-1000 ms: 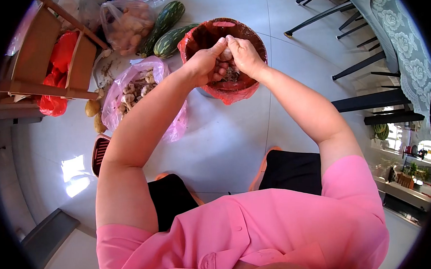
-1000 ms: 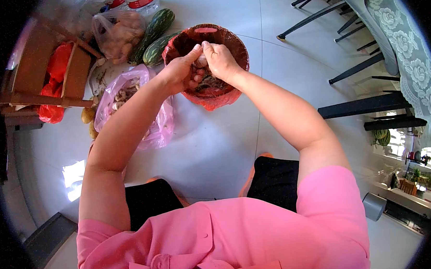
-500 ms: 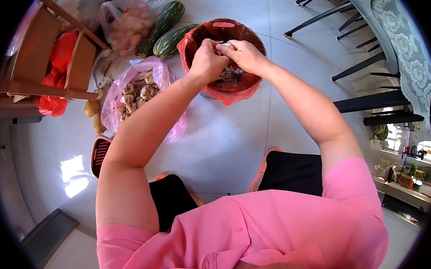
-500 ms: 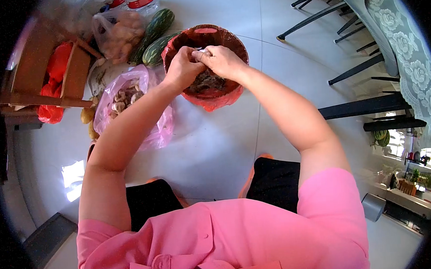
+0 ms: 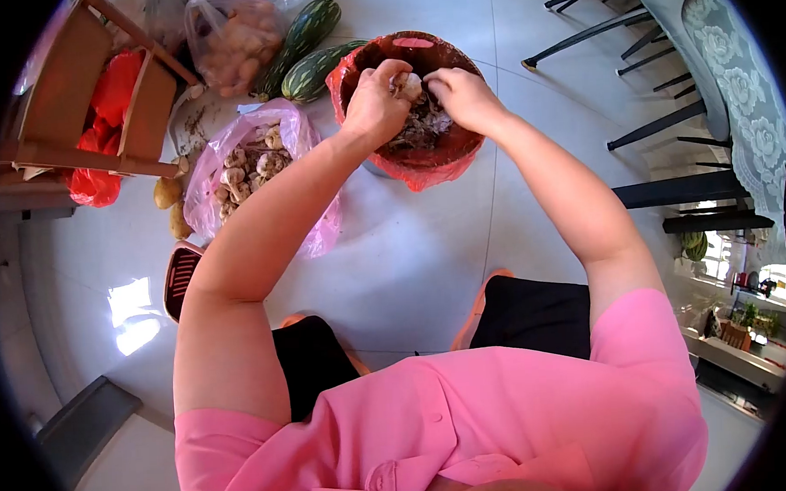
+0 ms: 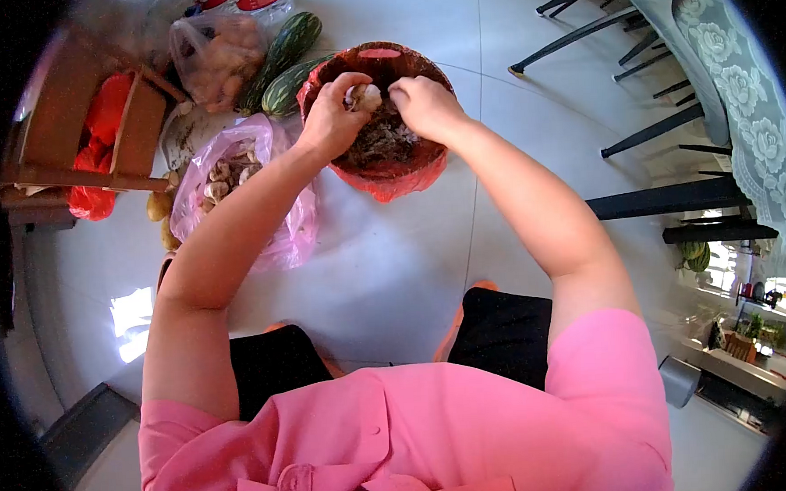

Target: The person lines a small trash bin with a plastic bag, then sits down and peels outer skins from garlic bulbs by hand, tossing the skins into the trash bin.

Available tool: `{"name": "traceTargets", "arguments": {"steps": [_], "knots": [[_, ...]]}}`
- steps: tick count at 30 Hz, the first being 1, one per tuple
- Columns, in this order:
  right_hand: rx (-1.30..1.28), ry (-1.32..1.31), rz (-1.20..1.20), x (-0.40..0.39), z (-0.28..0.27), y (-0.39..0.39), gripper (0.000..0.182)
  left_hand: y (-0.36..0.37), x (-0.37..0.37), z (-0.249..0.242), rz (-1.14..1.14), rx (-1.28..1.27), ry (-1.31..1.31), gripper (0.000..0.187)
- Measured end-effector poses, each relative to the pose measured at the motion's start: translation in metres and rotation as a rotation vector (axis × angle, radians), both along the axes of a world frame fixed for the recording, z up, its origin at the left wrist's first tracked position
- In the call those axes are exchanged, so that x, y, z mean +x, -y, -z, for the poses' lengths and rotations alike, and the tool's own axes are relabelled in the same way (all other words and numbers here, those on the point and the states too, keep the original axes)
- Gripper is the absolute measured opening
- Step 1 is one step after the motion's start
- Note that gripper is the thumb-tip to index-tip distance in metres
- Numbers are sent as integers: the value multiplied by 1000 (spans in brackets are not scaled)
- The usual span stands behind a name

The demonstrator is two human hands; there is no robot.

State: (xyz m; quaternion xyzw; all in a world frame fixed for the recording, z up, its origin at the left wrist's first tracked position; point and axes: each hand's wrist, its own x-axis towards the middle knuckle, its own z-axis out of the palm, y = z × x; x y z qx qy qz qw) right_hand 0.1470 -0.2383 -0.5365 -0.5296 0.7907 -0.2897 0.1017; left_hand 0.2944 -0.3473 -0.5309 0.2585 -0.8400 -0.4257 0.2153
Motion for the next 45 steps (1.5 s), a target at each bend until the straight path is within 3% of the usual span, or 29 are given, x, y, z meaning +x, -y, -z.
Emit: {"name": "traceTargets", "arguments": {"steps": [1,2,3,4,5,7,11,13,14,16,17,19,20,21,23,25,26,29,33,34,37,38,40,43,44,45], "knots": [[4,0,-3,5,-14,2,32,-1,2,0,34,-24,-2,48],[133,279,48,8,-29,5,36,-3,2,0,34,-21,-1,48],[260,558,101,12,-39,7,41,-7,2,-4,49,144,-31,50],[74,437,-34,15,-25,9,48,-10,2,-9,66,308,-59,52],[152,389,-27,17,-25,10,48,-14,3,-13,69,308,-58,52],[68,331,-59,21,-32,11,48,-20,5,-18,-1,197,34,57],[61,332,40,25,-34,13,44,-16,8,-21,-67,221,56,53],[-7,637,120,18,-14,15,36,-14,7,-18,-61,221,57,47],[-10,638,121,13,-10,11,36,-9,4,-13,-41,218,-6,46],[404,561,-15,5,-10,5,29,-5,-1,-8,-58,174,-49,46],[407,561,-16,4,-6,3,29,-4,-1,-4,-61,176,-49,46],[306,218,-76,4,2,1,29,-3,-1,0,-19,132,-14,42],[237,231,-37,0,4,2,36,-4,-2,3,-20,134,-15,42],[202,497,128,3,-3,5,45,-6,-3,5,-33,21,-28,43],[253,768,181,16,-44,5,55,-9,-3,6,-43,-89,-38,45],[243,676,-16,16,-29,10,62,-12,-3,4,90,122,-139,46],[206,402,-29,18,-22,8,63,-14,-3,3,52,-50,-161,51],[94,371,22,20,-20,9,57,-18,1,-11,-9,96,-38,52],[79,244,48,13,-14,13,41,-14,2,-13,15,50,5,48],[56,543,129,19,-19,11,38,-12,1,-14,20,100,7,47],[32,723,56,18,-14,11,37,-11,0,-13,38,243,-69,45],[226,410,21,11,-18,9,31,-13,0,-15,-6,236,-55,45],[334,23,-128,-2,-8,1,30,-14,3,-21,-56,234,41,47],[180,-58,-85,-10,-4,-7,51,-11,3,-23,-35,270,32,47],[111,6,-87,-12,-7,-5,44,-9,6,-31,-1,298,15,48],[254,138,-21,-1,-35,-1,32,1,-1,-20,34,176,-77,46]]}}
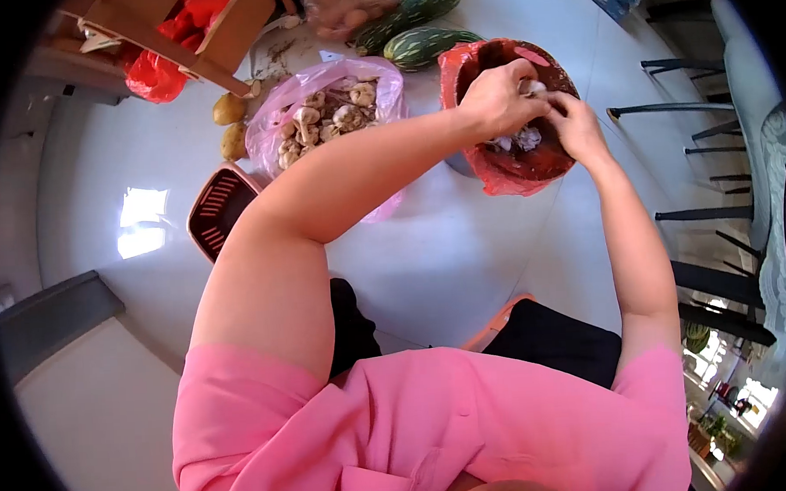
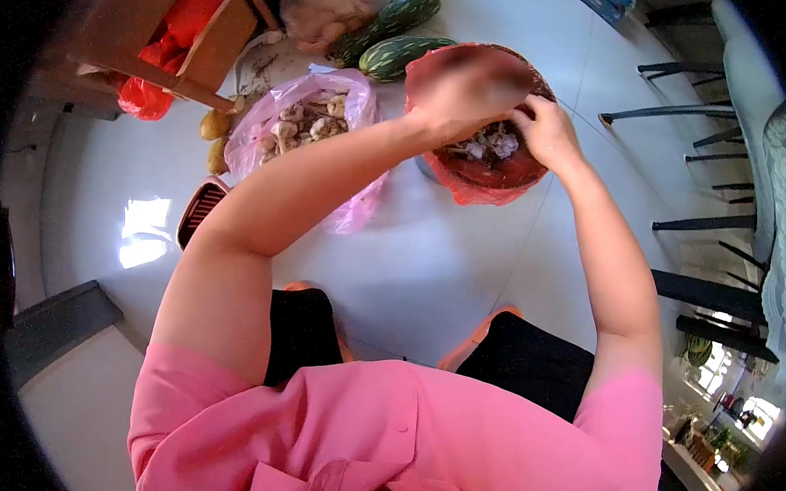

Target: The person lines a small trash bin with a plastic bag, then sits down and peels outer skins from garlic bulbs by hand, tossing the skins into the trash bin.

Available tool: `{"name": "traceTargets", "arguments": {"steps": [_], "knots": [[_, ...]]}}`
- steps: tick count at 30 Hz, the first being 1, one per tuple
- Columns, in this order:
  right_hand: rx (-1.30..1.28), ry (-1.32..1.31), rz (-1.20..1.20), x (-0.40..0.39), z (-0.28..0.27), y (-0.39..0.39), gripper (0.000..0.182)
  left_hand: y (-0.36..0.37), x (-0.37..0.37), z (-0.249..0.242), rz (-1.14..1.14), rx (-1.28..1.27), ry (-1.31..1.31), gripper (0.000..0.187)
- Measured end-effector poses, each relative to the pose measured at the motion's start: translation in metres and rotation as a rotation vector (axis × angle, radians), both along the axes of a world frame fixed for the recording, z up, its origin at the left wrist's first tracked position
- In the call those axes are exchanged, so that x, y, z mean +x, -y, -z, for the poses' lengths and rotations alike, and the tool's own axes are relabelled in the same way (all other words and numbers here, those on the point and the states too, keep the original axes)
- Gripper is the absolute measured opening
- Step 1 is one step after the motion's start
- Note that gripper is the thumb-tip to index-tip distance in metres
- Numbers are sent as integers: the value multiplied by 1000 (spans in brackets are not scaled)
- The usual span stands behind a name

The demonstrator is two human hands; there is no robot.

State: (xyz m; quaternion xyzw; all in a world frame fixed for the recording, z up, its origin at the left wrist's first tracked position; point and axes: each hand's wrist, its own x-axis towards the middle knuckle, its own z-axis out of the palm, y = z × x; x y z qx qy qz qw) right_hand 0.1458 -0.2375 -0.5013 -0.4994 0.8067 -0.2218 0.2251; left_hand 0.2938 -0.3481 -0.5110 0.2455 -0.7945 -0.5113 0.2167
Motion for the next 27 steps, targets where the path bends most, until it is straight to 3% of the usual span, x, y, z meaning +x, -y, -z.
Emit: {"name": "traceTargets", "arguments": {"steps": [1,3,4,6,8,9,11,13,14,15,16,17,18,21,23,27], "knots": [[122,-39,63,10,-19,4,27,10,-7,12,16,-126,-94,44],[248,-82,122,13,-23,5,24,28,8,-23,90,99,-174,38],[112,-151,68,8,-13,1,20,41,16,-36,141,287,-225,33],[-23,-215,11,9,-7,-2,16,74,42,-54,214,212,-191,32],[-393,-304,-171,20,-12,-6,10,97,81,-64,201,168,-11,36],[-392,-302,-182,29,-18,-7,10,104,103,-65,181,84,55,37],[-478,-321,-269,58,-35,-3,12,119,149,-35,204,194,165,35],[-513,-249,-427,90,-41,2,14,111,188,9,65,285,202,35],[-504,-217,-501,107,-40,6,14,98,202,13,14,304,342,36],[-479,-168,-581,125,-34,13,13,92,214,39,-20,260,456,41],[-450,-116,-658,144,-24,18,12,87,224,65,-13,37,502,41],[-390,-72,-710,161,-10,25,12,81,232,90,23,92,491,38],[-332,-31,-762,177,5,33,11,77,235,103,52,-90,589,36],[-207,101,-688,210,60,68,11,66,232,129,32,-263,688,34],[-202,349,-421,220,97,99,17,64,230,132,95,-230,866,29],[-144,302,-175,228,127,119,23,65,245,154,95,-276,788,23]]}}
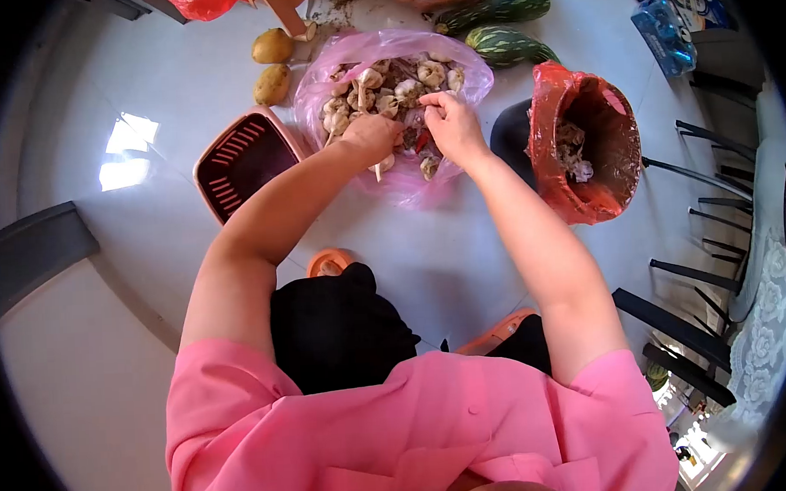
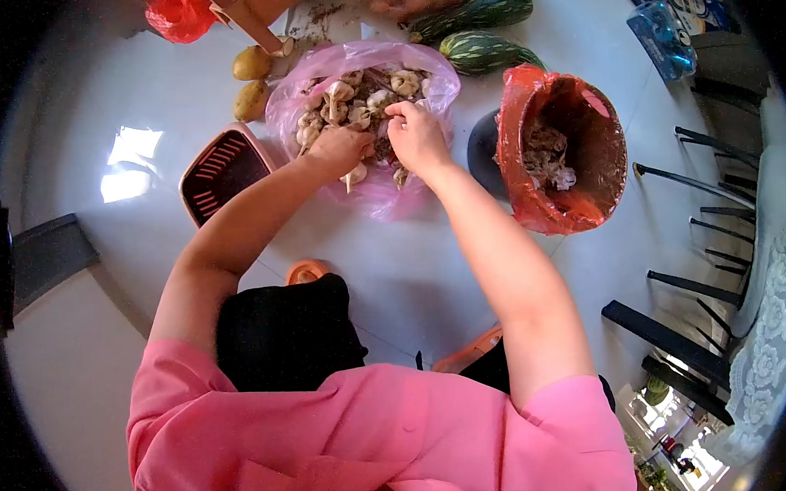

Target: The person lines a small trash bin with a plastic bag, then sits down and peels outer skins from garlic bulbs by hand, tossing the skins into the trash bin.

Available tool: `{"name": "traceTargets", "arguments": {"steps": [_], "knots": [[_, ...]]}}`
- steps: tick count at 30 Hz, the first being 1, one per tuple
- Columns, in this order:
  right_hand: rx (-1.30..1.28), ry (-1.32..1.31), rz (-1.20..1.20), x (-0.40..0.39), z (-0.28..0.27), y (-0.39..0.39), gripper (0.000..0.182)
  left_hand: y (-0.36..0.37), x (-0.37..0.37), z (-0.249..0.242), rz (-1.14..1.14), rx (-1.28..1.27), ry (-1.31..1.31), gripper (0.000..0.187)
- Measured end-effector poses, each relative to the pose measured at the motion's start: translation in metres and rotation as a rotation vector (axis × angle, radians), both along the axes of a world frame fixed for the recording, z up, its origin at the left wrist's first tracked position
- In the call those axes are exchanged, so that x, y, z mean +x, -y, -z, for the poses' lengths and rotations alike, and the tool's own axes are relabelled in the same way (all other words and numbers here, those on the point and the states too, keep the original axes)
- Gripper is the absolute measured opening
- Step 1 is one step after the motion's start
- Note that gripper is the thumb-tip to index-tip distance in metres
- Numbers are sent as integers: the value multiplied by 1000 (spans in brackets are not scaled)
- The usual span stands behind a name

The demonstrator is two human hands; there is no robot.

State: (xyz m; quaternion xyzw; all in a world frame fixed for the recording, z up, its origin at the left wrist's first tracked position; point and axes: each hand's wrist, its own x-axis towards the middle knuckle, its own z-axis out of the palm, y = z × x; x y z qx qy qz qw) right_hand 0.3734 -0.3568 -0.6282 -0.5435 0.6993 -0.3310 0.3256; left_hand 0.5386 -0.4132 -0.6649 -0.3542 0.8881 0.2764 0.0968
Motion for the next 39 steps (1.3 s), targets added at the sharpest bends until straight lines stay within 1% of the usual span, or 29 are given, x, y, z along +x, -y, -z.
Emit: {"name": "traceTargets", "arguments": {"steps": [3,4,5,7,8,9,11,12,13,15,16,18,20,21,22,23,24,25,26,27,28,29,31,32,34,35,36,37,39], "knots": [[-50,-87,28,-1,6,12,25,9,6,7,142,-144,63,18],[-9,-128,-26,-4,5,18,30,10,7,6,137,-137,59,18],[-2,-131,-31,-2,6,28,30,10,6,5,97,-137,22,18],[-337,-309,-104,9,1,49,32,10,7,-15,52,-131,-12,19],[-227,-270,-164,15,-8,60,32,10,8,-28,-1,-150,-138,17],[-224,-265,-168,21,-11,71,32,12,9,-33,-54,-171,-263,19],[6,-398,-308,30,-7,99,33,18,12,-29,-72,-148,-251,22],[-4,-478,-287,36,0,108,31,20,15,-31,-116,-189,-224,23],[-3,-477,-290,37,4,116,31,22,18,-33,-161,-230,-196,24],[253,-614,-394,34,12,130,28,27,24,-25,-154,-200,-197,27],[194,-615,-308,34,17,133,25,27,28,-23,-166,-197,-255,29],[209,-678,-313,28,13,129,24,25,31,-22,-184,-191,-316,32],[228,-739,-312,21,5,112,22,22,32,-27,-365,-75,-451,33],[17,-660,-276,14,1,100,21,21,31,-29,-366,-72,-456,33],[-191,-577,-237,8,-5,87,19,20,30,-33,-448,-45,-518,36],[-186,-585,-233,1,-13,74,19,19,27,-36,-528,-16,-580,39],[-203,-526,-232,-5,-28,62,18,19,24,-43,-536,83,-595,51],[-221,-468,-226,-9,-45,51,18,17,18,-47,-525,89,-602,51],[-216,-475,-213,-11,-64,39,18,13,12,-52,-509,159,-700,58],[-18,-218,-129,-13,-85,29,19,9,5,-58,-489,229,-798,65],[170,42,-39,-16,-104,20,20,6,0,-70,-387,245,-876,76],[164,34,-21,-22,-119,11,20,3,-9,-82,-363,360,-872,72],[193,288,-8,-38,-145,-6,21,-7,-27,-99,-361,478,-906,66],[193,289,-18,-48,-156,-13,20,-9,-38,-107,-337,482,-910,66],[172,-35,-152,-74,-179,-29,26,-15,-63,-122,-196,377,-986,61],[154,-201,-210,-86,-188,-38,29,-19,-79,-126,-149,370,-1045,56],[26,-429,-264,-100,-188,-48,35,-22,-95,-134,-72,353,-1048,54],[13,-428,-251,-111,-192,-58,35,-26,-110,-146,-2,332,-1045,52],[302,-320,-117,-127,-201,-73,45,-30,-144,-166,155,345,-922,46]]}}
